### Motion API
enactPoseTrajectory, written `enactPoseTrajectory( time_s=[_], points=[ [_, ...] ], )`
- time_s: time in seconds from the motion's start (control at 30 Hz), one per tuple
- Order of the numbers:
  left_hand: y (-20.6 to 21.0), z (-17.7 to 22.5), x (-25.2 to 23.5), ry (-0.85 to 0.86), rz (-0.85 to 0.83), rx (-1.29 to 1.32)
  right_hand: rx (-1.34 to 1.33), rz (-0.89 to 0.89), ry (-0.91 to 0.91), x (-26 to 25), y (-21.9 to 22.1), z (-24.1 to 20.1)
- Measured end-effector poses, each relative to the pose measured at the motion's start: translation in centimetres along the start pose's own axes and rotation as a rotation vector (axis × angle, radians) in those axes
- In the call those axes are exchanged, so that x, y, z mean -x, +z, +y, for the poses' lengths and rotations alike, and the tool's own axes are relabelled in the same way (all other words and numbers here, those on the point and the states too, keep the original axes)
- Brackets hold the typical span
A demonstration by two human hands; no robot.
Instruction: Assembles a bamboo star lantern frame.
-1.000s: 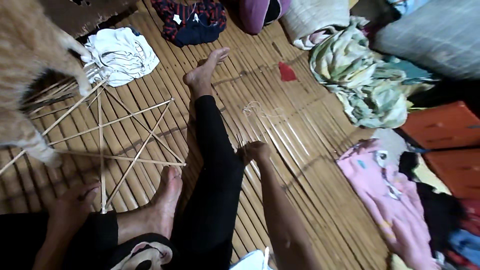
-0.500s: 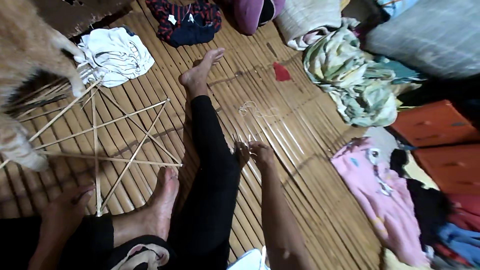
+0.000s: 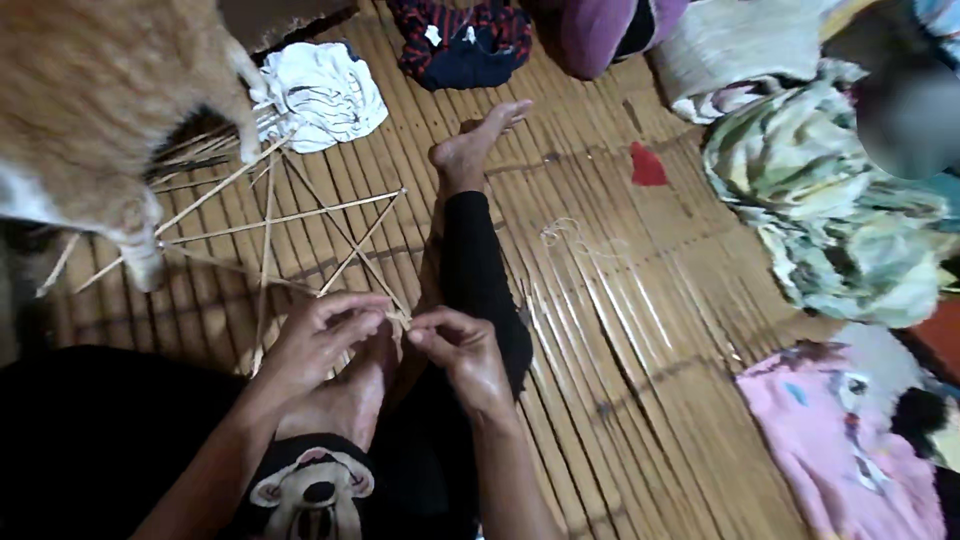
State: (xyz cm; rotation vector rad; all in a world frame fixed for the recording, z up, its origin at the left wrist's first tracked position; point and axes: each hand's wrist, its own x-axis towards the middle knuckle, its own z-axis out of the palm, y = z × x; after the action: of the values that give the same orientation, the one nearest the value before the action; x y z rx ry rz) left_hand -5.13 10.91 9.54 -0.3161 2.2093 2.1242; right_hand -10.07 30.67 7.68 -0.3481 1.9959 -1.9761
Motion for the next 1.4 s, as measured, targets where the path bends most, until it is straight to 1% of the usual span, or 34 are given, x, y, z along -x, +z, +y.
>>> enactPoseTrajectory(
  time_s=[0.1,0.2,0.27,0.37,0.47,0.53,0.63,0.7,0.83,0.93,1.03,1.13,1.2,1.3,1.37,1.4],
  points=[
    [-0.5,0.0,0.1,-0.039,0.006,0.157,-0.064,-0.077,0.047,-0.3,2.4,0.2],
    [-1.5,-0.3,0.4,-0.108,0.03,0.266,-0.153,-0.122,0.134,-0.6,3.6,0.3],
    [-1.9,-0.5,0.7,-0.089,0.07,0.287,-0.185,-0.143,0.174,-0.7,4.0,0.3],
    [-2.2,-1.1,1.0,-0.004,0.156,0.218,-0.137,-0.128,0.128,-0.5,4.8,0.3],
    [-2.1,-1.3,1.0,0.055,0.229,0.178,0.017,-0.088,0.044,-0.2,5.9,0.4],
    [-2.0,-1.9,0.9,0.131,0.282,0.063,0.068,-0.072,0.062,-0.3,6.4,0.4],
    [-2.0,-3.0,0.9,0.328,0.379,-0.305,0.125,-0.045,0.106,-0.4,7.0,0.5],
    [-1.9,-3.6,0.9,0.417,0.446,-0.493,0.199,-0.012,0.104,-0.5,7.4,0.7],
    [-1.5,-4.1,1.0,0.575,0.564,-0.721,0.37,0.05,0.05,-0.4,8.0,1.4],
    [-1.4,-4.4,1.1,0.628,0.618,-0.828,0.48,0.066,-0.015,-0.3,8.5,2.1],
    [-1.4,-4.9,1.1,0.61,0.655,-0.865,0.557,0.122,-0.053,-0.3,9.0,1.8],
    [-1.4,-5.1,1.4,0.5,0.621,-0.764,0.514,0.147,-0.024,-1.0,8.8,2.0],
    [-1.6,-5.4,1.9,0.433,0.584,-0.695,0.384,0.135,0.028,-1.6,8.0,2.4],
    [-2.7,-6.4,2.9,0.372,0.571,-0.635,0.169,0.108,0.098,-2.2,6.5,2.8],
    [-3.7,-7.4,3.8,0.303,0.563,-0.667,-0.002,0.095,0.148,-2.3,5.5,2.8],
    [-4.2,-7.9,4.4,0.237,0.541,-0.722,-0.056,0.097,0.169,-2.3,5.2,2.9]
  ],
)
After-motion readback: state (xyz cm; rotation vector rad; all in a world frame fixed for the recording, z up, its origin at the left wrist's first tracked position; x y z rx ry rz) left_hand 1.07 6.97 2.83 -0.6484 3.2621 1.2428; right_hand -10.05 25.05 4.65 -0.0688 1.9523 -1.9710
